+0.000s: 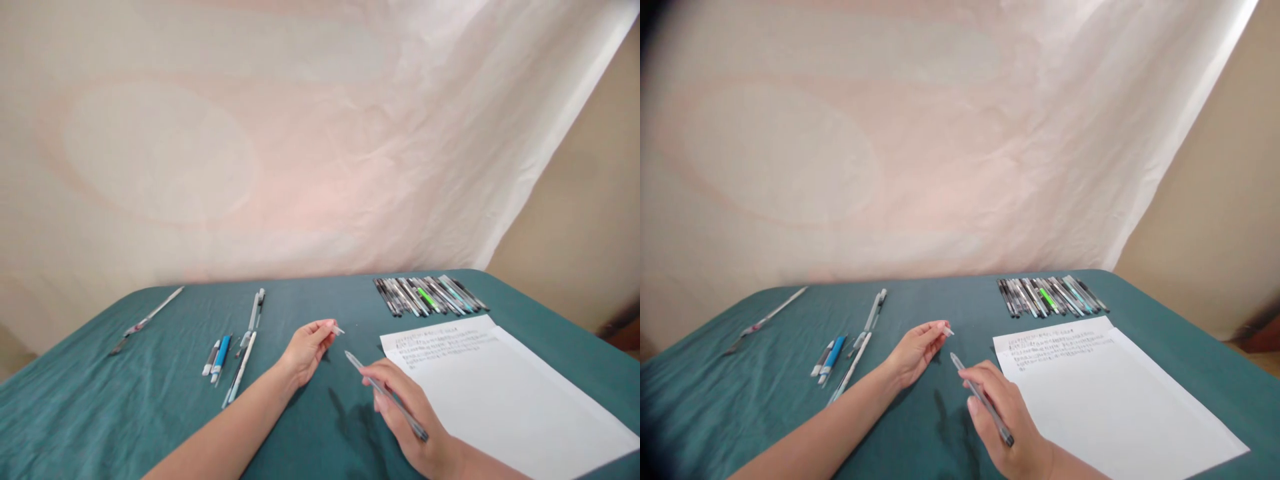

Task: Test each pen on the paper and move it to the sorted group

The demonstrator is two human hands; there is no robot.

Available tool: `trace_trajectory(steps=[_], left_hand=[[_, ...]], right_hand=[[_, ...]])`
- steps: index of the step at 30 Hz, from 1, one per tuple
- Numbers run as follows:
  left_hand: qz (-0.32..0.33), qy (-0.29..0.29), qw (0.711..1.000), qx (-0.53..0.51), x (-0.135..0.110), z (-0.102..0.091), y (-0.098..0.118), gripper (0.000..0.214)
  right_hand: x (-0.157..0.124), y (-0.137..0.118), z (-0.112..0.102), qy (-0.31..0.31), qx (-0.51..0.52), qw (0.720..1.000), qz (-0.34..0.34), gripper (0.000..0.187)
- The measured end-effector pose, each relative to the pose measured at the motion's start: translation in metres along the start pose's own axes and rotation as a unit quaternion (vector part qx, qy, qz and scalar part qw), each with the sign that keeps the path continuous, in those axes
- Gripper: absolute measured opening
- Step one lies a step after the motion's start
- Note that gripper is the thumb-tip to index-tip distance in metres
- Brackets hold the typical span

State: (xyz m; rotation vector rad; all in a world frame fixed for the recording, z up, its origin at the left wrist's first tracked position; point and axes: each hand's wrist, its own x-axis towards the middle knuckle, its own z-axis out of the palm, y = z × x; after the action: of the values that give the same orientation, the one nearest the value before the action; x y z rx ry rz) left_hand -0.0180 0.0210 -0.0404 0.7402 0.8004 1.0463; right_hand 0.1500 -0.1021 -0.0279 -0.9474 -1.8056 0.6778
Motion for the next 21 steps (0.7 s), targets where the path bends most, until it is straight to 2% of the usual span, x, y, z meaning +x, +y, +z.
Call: trace_trajectory(steps=[3, 7, 14, 21], left_hand=[[-0.002, -0.010, 1.000, -0.011, -0.004, 0.001, -0.007, 0.015], [-0.012, -0.043, 0.999, -0.015, -0.010, 0.004, -0.009, 0.016], [-0.039, -0.062, 0.997, -0.012, -0.017, 0.009, -0.008, 0.018], [-0.026, -0.058, 0.998, -0.002, -0.022, 0.015, -0.011, 0.020]], right_hand=[[0.001, 0.005, 0.002, 0.032, 0.003, 0.999, 0.038, 0.026], [0.001, 0.011, 0.004, 0.037, -0.003, 0.997, 0.071, 0.026], [0.000, 0.012, 0.005, 0.039, -0.003, 0.996, 0.077, 0.026], [0.001, 0.012, 0.007, 0.027, -0.006, 0.996, 0.083, 0.026]])
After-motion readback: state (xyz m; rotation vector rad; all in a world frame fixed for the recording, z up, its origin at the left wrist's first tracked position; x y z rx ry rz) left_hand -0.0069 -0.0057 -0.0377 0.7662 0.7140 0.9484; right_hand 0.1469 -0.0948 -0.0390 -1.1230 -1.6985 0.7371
